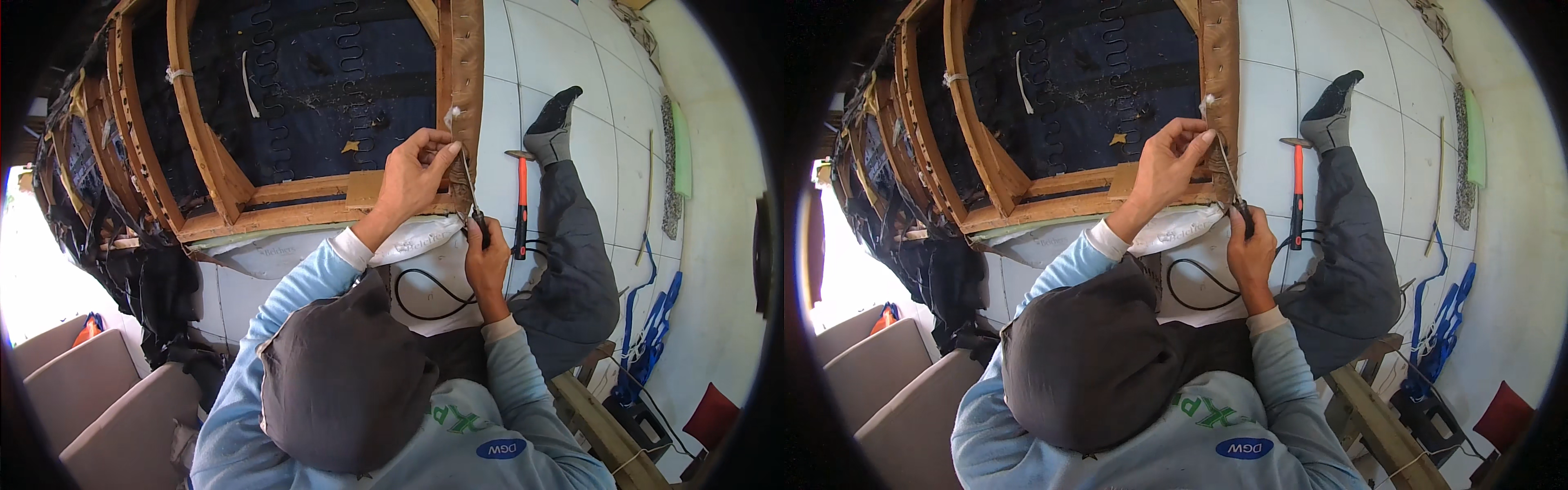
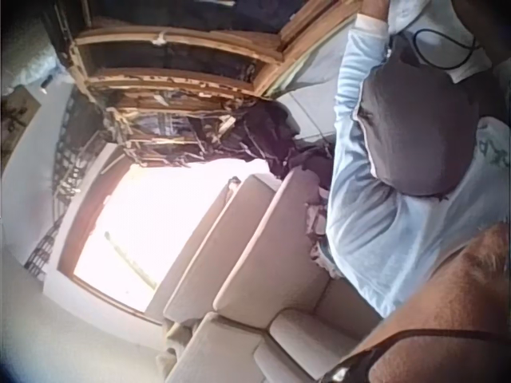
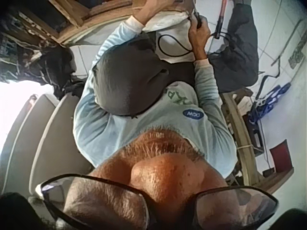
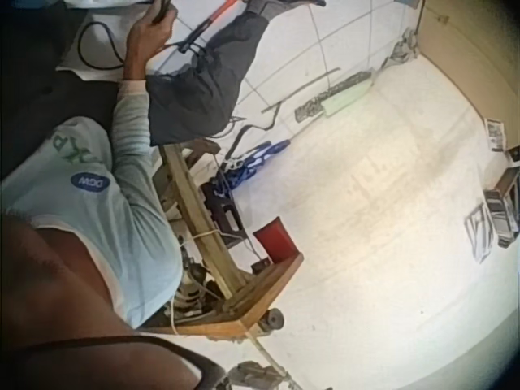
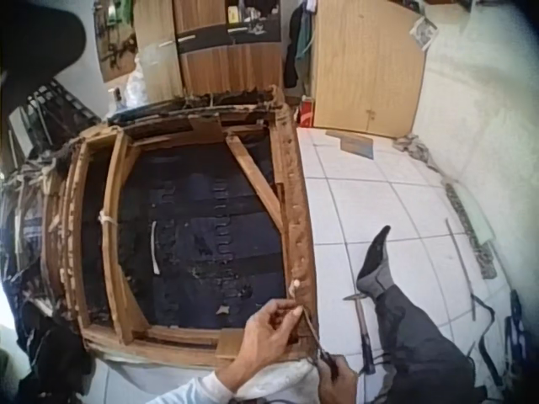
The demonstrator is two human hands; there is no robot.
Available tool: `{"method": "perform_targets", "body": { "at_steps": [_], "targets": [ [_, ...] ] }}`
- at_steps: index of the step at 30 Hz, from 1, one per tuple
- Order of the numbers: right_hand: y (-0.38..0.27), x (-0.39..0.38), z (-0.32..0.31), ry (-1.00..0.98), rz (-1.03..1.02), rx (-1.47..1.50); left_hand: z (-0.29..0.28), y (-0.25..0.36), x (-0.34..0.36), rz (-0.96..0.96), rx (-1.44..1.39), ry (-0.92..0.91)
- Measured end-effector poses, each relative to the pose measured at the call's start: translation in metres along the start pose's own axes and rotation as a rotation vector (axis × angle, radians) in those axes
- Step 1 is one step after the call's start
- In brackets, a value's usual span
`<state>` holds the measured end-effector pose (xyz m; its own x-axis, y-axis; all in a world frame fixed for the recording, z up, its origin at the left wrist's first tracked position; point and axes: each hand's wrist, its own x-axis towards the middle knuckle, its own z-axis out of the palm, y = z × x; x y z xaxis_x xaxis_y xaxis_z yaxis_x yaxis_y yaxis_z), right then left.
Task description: The person is repairing the wooden frame of an overturned sofa. They use a hammer to remove staples and a screwdriver to pry up fabric and padding from the frame. The person works methodically along the edge of the sofa frame, removing old materials.
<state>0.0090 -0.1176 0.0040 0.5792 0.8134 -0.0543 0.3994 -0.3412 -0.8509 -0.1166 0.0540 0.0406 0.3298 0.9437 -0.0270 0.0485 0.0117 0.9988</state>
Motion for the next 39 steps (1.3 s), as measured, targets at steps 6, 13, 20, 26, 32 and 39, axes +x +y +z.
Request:
{"method": "perform_targets", "body": {
  "at_steps": [6,13,20,26,32,39],
  "targets": [
    [0.015,0.003,0.006,-0.071,-0.003,0.123,0.002,0.0,0.008,-0.158,0.047,-0.003],
    [0.028,-0.003,0.017,-0.148,0.125,0.415,0.012,0.006,0.007,-0.251,-0.005,0.021],
    [0.017,0.021,-0.03,-0.552,0.333,0.525,0.008,0.009,0.008,-0.253,0.007,0.014],
    [0.024,0.03,-0.017,-0.154,0.012,0.121,0.01,-0.004,-0.01,-0.095,0.084,0.047],
    [0.017,0.022,-0.008,-0.181,-0.013,0.477,0.012,0.0,-0.012,-0.072,0.167,-0.061],
    [0.024,0.024,-0.007,0.109,-0.228,-0.135,0.014,-0.008,-0.012,-0.082,0.073,-0.049]
  ]
}}
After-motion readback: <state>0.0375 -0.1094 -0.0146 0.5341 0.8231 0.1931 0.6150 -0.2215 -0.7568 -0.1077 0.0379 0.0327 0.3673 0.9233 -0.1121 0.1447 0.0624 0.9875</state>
